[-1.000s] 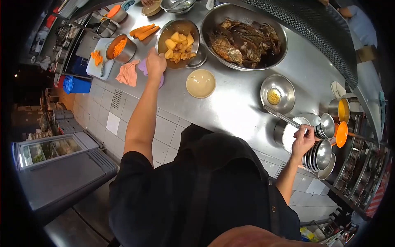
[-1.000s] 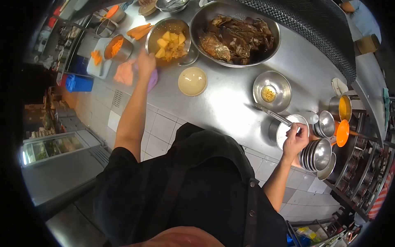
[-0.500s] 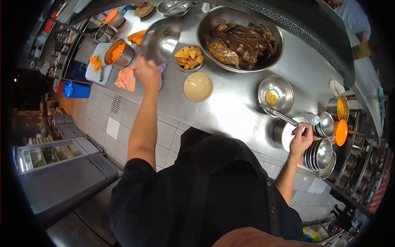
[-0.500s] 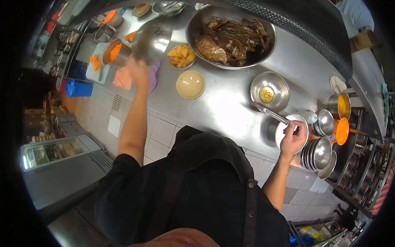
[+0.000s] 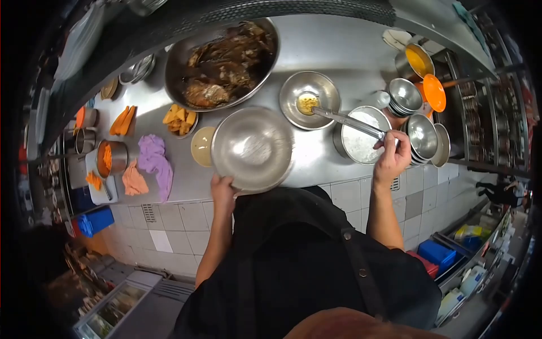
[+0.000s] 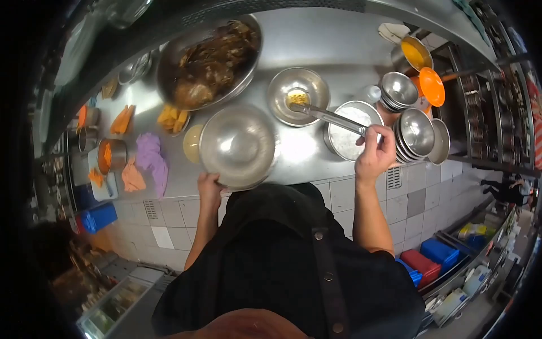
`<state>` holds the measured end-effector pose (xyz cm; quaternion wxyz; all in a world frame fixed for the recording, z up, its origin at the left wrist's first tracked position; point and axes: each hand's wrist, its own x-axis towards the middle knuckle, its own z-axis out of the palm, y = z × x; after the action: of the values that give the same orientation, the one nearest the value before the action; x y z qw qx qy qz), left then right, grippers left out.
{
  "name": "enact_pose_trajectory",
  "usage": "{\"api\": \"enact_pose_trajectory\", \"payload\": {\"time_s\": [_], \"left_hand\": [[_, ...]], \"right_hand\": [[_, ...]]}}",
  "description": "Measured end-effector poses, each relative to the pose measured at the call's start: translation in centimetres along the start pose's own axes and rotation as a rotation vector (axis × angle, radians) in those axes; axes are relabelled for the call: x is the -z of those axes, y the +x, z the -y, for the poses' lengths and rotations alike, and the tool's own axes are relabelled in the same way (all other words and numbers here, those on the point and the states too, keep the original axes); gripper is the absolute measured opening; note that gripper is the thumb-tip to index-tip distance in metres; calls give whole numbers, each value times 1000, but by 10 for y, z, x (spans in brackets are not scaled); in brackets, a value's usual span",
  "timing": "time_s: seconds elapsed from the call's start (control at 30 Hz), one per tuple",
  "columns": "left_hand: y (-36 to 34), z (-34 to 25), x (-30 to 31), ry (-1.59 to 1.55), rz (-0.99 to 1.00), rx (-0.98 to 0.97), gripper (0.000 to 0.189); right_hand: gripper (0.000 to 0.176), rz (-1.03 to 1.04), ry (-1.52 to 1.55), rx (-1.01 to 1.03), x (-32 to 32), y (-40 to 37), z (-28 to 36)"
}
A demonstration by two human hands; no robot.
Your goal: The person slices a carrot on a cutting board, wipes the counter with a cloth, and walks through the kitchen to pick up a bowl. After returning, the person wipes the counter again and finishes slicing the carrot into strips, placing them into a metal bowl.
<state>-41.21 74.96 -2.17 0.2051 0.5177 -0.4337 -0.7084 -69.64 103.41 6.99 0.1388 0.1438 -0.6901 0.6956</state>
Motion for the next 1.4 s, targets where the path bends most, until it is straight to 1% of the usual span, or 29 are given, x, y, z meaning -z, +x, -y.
{"api": "enact_pose_trajectory", "payload": {"time_s": [0.07,0.17,0.2,0.37,0.43,0.47,0.5,0.57,0.6,0.63,0.67,0.7,0.73,0.8,0.83,0.87,0.9,0.93,0.97,1.0,1.07,1.1,1.17,1.2,1.23,1.27,1.3,1.33,1.4], "left_hand": [[19,10,-39,56,150,32,32],[31,6,-101,109,262,63,33],[39,5,-118,103,305,80,32],[51,10,-194,44,316,68,36],[73,39,-222,-27,293,27,37],[88,56,-238,-131,266,-27,33],[104,68,-256,-11,222,-93,28],[123,65,-288,-106,252,-164,27],[124,57,-287,-139,318,-104,26],[125,50,-283,-171,389,-45,26],[125,47,-266,-163,464,-31,24],[117,37,-240,-68,498,-49,24],[104,27,-205,30,531,-66,23],[92,35,-125,-114,208,-232,17],[104,48,-82,-195,28,-380,14],[100,27,-42,-101,-179,-455,13],[125,28,4,-74,-347,-434,16],[147,19,43,-25,-471,-403,15],[172,7,70,17,-589,-379,16],[198,4,89,2,-593,-385,16],[244,-5,118,156,-527,-251,17],[254,-16,121,144,-520,-267,17],[266,-33,114,-285,-227,-107,19],[275,-34,114,-301,-195,-88,20],[279,-34,114,-316,-166,-63,21],[283,-33,113,-325,-160,-61,21],[283,-36,109,-255,-214,-100,21],[285,-42,110,-185,-267,-138,21],[296,-57,122,-150,-251,-120,21]], "right_hand": [[7,-43,45,-2,-7,0,0],[6,-11,-2,-12,-21,1,-12],[5,-3,-19,-61,-26,-2,-20],[4,125,-257,-29,-57,-14,-62],[4,198,-462,137,-68,-11,-75],[5,242,-510,127,-75,-9,-79],[15,314,-497,67,-80,-6,-78],[31,360,-742,289,-85,-2,-87],[37,349,-783,272,-88,-2,-82],[43,332,-826,256,-90,-1,-75],[42,316,-809,213,-90,-1,-72],[39,290,-795,303,-88,-4,-73],[38,324,-715,237,-88,-10,-69],[34,399,-590,105,-84,-29,-68],[32,441,-545,38,-84,-44,-75],[26,494,-511,30,-91,-59,-73],[24,598,-513,-61,-95,-77,-80],[22,697,-517,-146,-100,-92,-83],[20,800,-554,-401,-115,-103,-72],[21,855,-512,-440,-126,-120,-80],[21,954,-319,-491,-153,-152,-108],[22,960,-266,-493,-173,-165,-106],[28,951,-213,-690,-208,-187,-118],[26,938,-183,-760,-224,-196,-121],[26,934,-190,-752,-237,-204,-117],[26,851,-120,-878,-250,-212,-113],[27,763,-49,-997,-263,-219,-110],[31,744,15,-1000,-275,-227,-103],[29,706,-19,-1052,-293,-240,-94]]}}
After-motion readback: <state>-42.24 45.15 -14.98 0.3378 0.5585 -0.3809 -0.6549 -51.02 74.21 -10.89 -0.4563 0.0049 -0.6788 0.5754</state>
